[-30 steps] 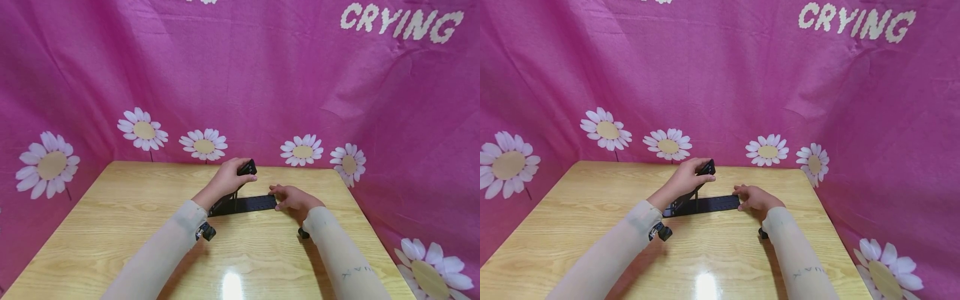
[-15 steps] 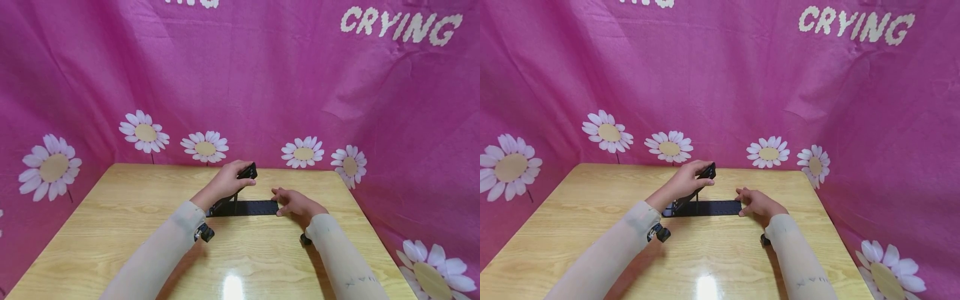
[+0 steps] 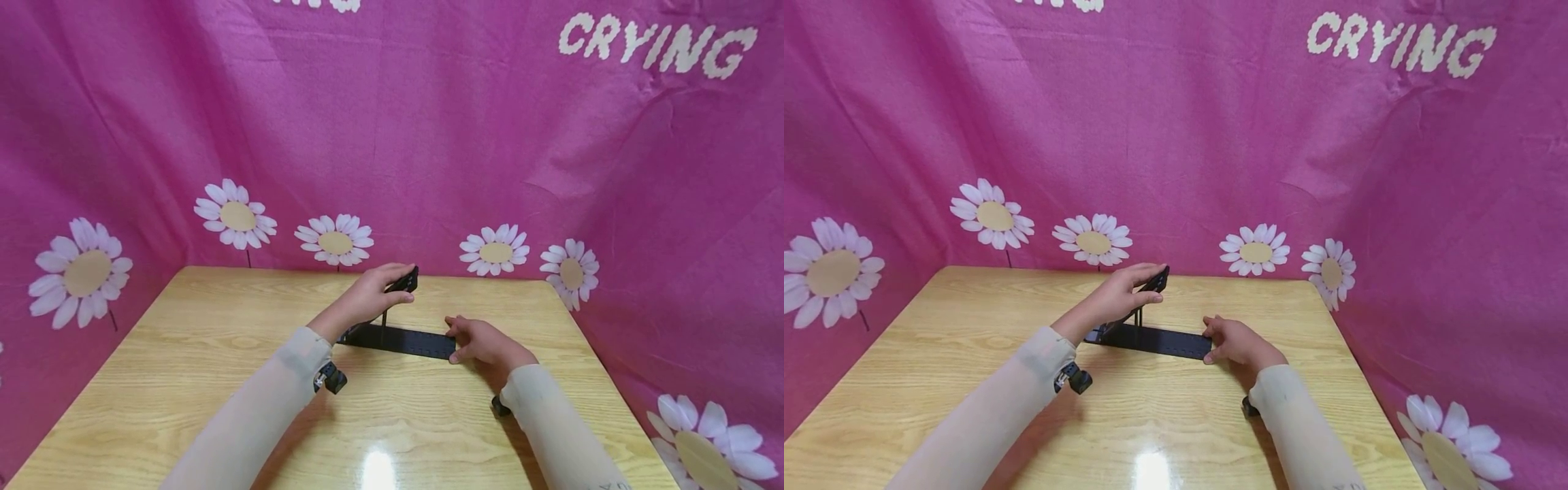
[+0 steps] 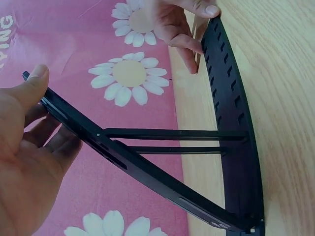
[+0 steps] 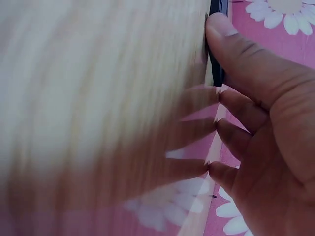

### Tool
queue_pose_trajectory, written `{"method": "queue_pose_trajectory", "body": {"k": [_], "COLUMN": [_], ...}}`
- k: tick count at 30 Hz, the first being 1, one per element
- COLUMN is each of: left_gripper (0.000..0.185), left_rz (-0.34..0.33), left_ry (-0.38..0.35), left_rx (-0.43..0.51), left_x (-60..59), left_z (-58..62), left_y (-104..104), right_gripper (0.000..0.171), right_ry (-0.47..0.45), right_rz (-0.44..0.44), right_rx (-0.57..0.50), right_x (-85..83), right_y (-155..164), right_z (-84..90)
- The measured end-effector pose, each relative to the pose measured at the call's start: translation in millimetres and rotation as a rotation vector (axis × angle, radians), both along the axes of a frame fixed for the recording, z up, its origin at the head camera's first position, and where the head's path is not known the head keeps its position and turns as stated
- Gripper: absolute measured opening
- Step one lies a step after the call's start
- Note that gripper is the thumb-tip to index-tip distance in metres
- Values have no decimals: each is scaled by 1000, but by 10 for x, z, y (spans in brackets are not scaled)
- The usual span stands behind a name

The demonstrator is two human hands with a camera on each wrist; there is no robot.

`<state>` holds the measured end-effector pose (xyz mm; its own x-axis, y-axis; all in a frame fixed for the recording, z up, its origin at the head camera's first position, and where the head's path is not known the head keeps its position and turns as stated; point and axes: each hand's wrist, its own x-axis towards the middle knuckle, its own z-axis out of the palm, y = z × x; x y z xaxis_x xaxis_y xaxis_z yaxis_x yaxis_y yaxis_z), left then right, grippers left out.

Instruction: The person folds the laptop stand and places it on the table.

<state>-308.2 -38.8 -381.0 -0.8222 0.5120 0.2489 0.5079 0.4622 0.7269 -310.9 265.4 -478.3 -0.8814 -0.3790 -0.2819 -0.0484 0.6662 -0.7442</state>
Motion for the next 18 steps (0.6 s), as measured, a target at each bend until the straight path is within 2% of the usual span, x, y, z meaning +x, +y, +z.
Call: {"method": "queue_pose_trajectory", "body": {"k": [10, 13, 18], "left_gripper": [60, 59, 57], "left_rz": [14, 10, -12], "left_ry": [-18, -12, 6], "left_rx": [21, 28, 40], "left_x": [90, 106, 103], "left_z": [-12, -26, -24], "left_y": [15, 17, -2], "right_gripper": [53, 49, 43], "right_ry": [71, 77, 94], "right_rz": [202, 201, 140], "right_rx": [41, 20, -15], "right_x": [-128, -122, -55], "right_y": [129, 133, 108], "right_z": [-19, -49, -85]}}
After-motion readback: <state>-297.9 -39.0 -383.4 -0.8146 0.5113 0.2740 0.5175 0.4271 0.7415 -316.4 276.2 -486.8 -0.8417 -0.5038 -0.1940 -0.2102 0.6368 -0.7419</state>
